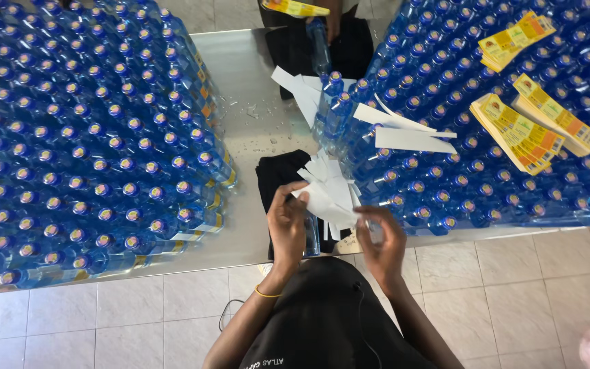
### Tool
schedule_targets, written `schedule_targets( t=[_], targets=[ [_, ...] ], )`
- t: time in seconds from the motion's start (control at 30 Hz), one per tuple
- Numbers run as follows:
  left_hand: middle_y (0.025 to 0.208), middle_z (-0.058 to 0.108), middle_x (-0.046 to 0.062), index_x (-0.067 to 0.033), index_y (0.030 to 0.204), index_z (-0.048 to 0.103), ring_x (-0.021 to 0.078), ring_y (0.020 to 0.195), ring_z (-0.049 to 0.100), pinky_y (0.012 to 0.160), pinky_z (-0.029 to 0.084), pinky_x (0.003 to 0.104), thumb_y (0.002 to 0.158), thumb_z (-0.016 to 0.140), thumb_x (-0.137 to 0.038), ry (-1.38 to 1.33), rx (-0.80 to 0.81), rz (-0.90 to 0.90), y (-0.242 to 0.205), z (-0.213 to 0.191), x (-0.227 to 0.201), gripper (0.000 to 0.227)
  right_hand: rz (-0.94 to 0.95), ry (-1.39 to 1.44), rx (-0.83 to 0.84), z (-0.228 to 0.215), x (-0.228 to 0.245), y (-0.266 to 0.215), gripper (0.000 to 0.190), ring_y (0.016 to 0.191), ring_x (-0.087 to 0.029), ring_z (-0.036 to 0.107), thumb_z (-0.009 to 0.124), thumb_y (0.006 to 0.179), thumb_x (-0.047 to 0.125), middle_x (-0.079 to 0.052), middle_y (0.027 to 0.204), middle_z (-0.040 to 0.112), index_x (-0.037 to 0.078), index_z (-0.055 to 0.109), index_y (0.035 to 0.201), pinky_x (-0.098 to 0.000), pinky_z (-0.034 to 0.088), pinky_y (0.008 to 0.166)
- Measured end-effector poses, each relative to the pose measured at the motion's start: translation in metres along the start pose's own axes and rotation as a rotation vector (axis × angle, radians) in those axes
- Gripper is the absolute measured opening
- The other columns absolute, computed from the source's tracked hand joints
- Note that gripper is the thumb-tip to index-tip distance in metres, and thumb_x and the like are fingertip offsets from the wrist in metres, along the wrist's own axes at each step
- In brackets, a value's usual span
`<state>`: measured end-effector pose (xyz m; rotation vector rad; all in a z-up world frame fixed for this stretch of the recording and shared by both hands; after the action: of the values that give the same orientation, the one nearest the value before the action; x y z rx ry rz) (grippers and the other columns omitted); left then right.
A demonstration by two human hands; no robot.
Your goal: The person repeatedly picks up a clear plastic bottle, wraps a yellow label around its body, and places the labeled bottle onto a nearby stack. This process is repeated multiple times with different bottles.
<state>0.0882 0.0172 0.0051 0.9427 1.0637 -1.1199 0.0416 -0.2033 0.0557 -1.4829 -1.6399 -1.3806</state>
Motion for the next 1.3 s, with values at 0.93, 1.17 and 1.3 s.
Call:
schedule_targets(
  t=[0.93, 1.17, 1.3],
  targets=[
    [0.117, 0.081, 0.019, -0.0028, 0.127, 0.078, 0.0423, 0.113, 0.079, 0.097, 0.062, 0.052, 0.109, 0.069, -0.022, 0.204, 0.191, 0.045, -0.026, 0.027, -0.036, 0.028, 0.213, 0.177, 0.164, 0.045, -0.006, 0.015, 0.017, 0.087, -0.033, 0.082, 0.073, 0.106, 0.017, -0.022, 0.09, 0.079, 0.002, 0.079, 0.113, -0.0481, 0.065, 0.089],
    [0.099, 0.085, 0.014, -0.0067, 0.113, 0.083, 0.0335, 0.1, 0.083, 0.085, 0.063, 0.042, 0.11, 0.068, -0.02, 0.254, 0.052, 0.086, -0.029, 0.01, -0.003, 0.02, 0.107, 0.1, 0.221, 0.054, 0.022, 0.019, 0.014, 0.09, -0.025, 0.079, 0.067, 0.109, 0.01, -0.013, 0.091, 0.076, 0.004, 0.079, 0.112, -0.0391, 0.064, 0.089],
    [0.09, 0.081, 0.013, -0.0062, 0.106, 0.08, 0.0296, 0.089, 0.083, 0.081, 0.062, 0.038, 0.113, 0.062, -0.015, 0.274, 0.019, 0.126, -0.027, 0.002, 0.016, 0.021, 0.199, 0.138, 0.224, 0.06, 0.007, 0.011, 0.012, 0.084, -0.009, 0.058, 0.066, 0.107, 0.006, -0.006, 0.087, 0.068, 0.003, 0.077, 0.112, -0.0292, 0.056, 0.083]
  ],
)
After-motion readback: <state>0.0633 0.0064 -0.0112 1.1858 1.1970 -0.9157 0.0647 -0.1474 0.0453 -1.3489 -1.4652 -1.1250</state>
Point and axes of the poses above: each hand's wrist, its own y-axis towards the middle knuckle, its own z-axis out of the palm, x = y × z, the point moved 9 cm from there along y, towards the middle knuckle
